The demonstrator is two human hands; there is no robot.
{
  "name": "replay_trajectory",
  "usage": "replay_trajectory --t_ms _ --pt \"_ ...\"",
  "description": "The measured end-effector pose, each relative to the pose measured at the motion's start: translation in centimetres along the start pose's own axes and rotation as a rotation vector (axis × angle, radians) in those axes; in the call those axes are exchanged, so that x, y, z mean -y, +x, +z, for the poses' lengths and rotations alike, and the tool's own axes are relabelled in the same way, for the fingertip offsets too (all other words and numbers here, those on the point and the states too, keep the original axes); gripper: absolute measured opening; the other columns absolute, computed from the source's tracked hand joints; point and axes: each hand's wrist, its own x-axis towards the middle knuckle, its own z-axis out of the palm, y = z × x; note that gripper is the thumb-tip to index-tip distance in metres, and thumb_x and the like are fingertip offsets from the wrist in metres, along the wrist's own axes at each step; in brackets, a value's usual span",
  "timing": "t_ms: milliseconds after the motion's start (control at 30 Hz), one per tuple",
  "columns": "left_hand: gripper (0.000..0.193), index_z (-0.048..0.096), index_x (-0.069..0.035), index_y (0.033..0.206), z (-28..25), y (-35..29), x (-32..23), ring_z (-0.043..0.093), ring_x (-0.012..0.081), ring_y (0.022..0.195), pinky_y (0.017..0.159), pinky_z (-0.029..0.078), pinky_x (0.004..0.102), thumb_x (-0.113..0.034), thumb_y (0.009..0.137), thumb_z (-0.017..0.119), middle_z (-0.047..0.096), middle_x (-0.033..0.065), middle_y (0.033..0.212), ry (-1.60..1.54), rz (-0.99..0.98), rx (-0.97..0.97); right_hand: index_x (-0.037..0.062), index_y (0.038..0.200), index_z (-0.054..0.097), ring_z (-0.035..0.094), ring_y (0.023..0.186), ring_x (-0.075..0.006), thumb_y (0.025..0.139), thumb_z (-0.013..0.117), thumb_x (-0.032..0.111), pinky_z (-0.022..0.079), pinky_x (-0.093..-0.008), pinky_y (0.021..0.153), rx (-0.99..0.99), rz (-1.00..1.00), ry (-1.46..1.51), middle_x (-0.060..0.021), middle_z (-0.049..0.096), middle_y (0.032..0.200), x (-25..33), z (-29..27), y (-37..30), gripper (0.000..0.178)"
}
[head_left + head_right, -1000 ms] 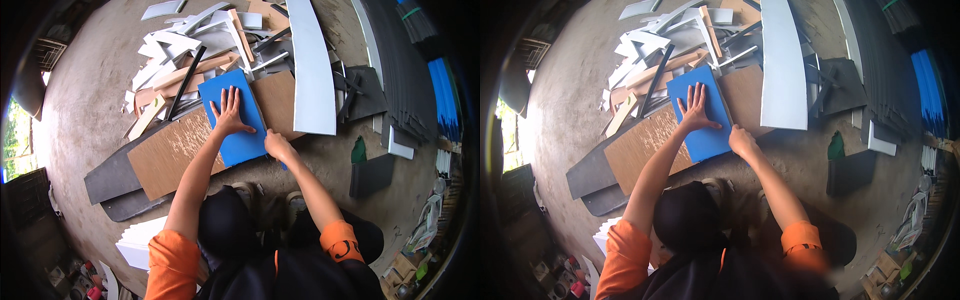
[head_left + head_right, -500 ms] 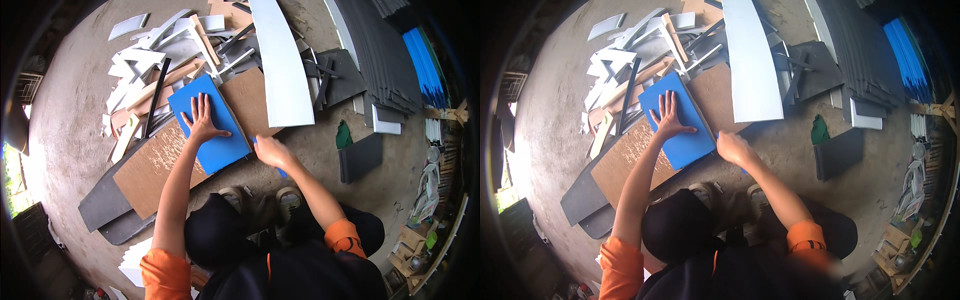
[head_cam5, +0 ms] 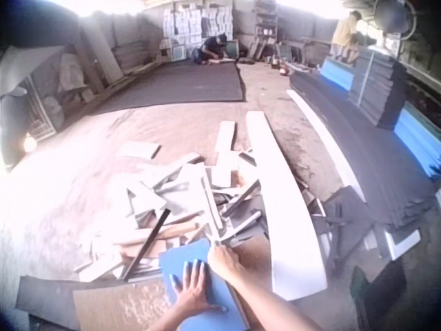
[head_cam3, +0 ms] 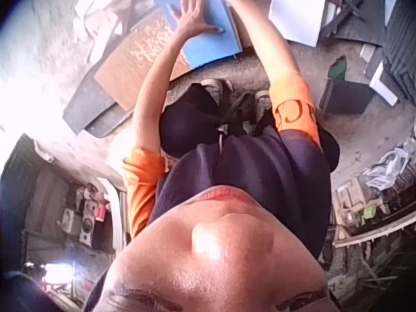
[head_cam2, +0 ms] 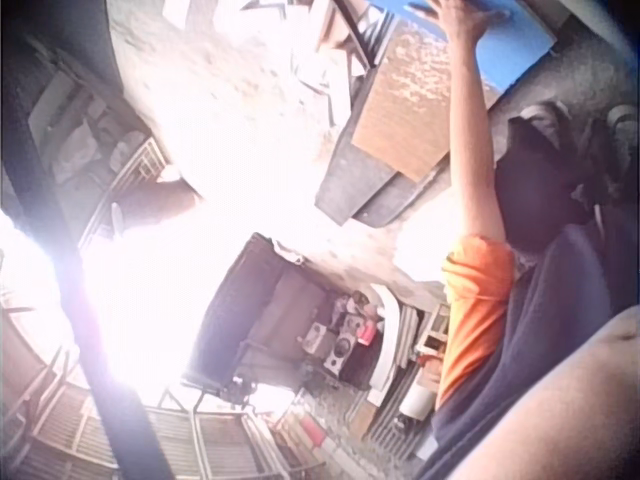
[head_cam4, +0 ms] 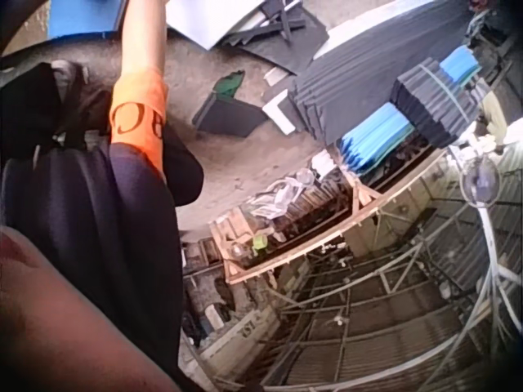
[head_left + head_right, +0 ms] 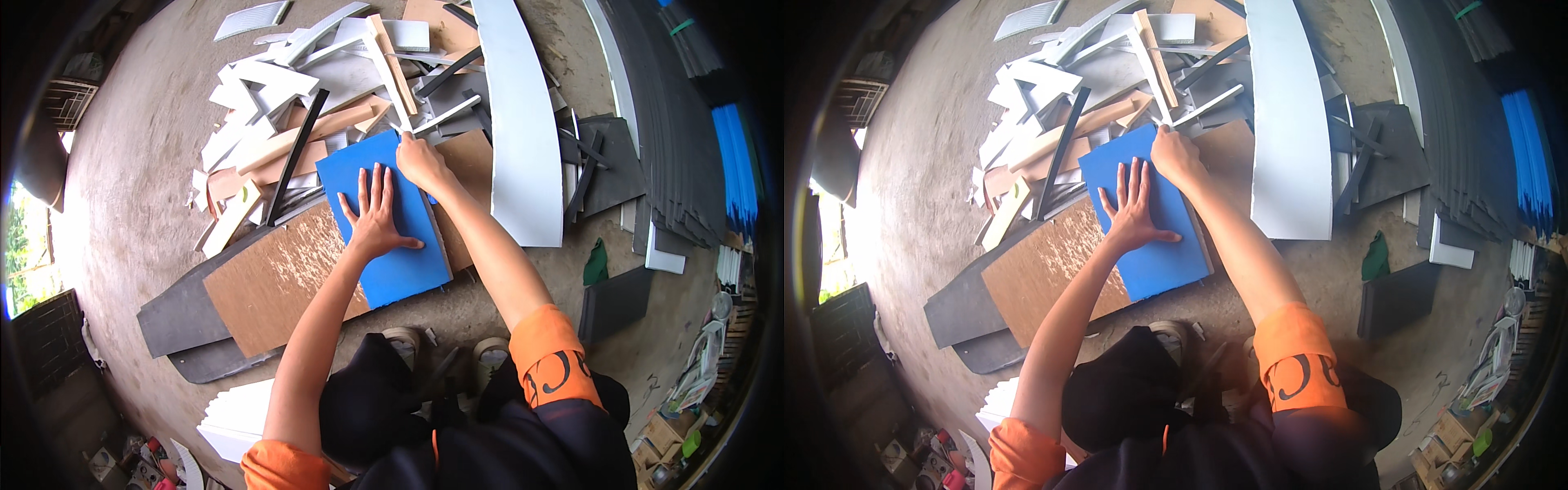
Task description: The person sits on the floor and uses a utility knife to cut various colored sheets of material. They use a blue sheet as a template to trace and cut shapes from black and white sheets, discarding the excess pieces.
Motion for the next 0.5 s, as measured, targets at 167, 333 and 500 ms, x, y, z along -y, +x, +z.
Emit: replay_trajectory --t_ms 167,333,500 --pt "0.138 -0.003 -0.009 0.137 0.3 0.3 -0.3 -0.013 0.0283 0.131 0.093 -0.008 0.0646 -0.064 0.036 0.072 -0.005 0.0098 0.144 0.014 0.000 -0.001 -0.0067 0.092 0.056 0.063 0.071 -0.0322 0.079 0.041 0.009 0.051 -0.0411 0.064 0.390 0.285 0.010 -0.0225 0.062 0.079 0.9 -1.6 0.4 0.025" --pt "0.140 -0.002 -0.009 0.138 0.5 0.2 0.1 -0.012 0.0269 0.132 0.092 -0.009 0.0662 -0.064 0.033 0.073 -0.005 0.0086 0.144 0.047 -0.015 -0.036 -0.0044 0.107 0.047 0.052 0.101 -0.0378 0.082 0.038 0.010 0.043 -0.0436 0.085 0.350 0.300 0.043 -0.0264 0.053 0.106 -1.4 -0.9 -10.3 0.030" --pt "0.141 -0.004 -0.010 0.137 0.9 0.3 -0.2 -0.015 0.0256 0.131 0.091 -0.009 0.0674 -0.067 0.033 0.071 -0.006 0.0075 0.144 0.090 -0.016 -0.022 -0.0062 0.102 0.043 0.053 0.094 -0.0436 0.083 0.031 0.009 0.042 -0.0490 0.081 0.383 0.289 0.030 -0.0318 0.054 0.096 -4.9 0.6 -20.2 0.028"
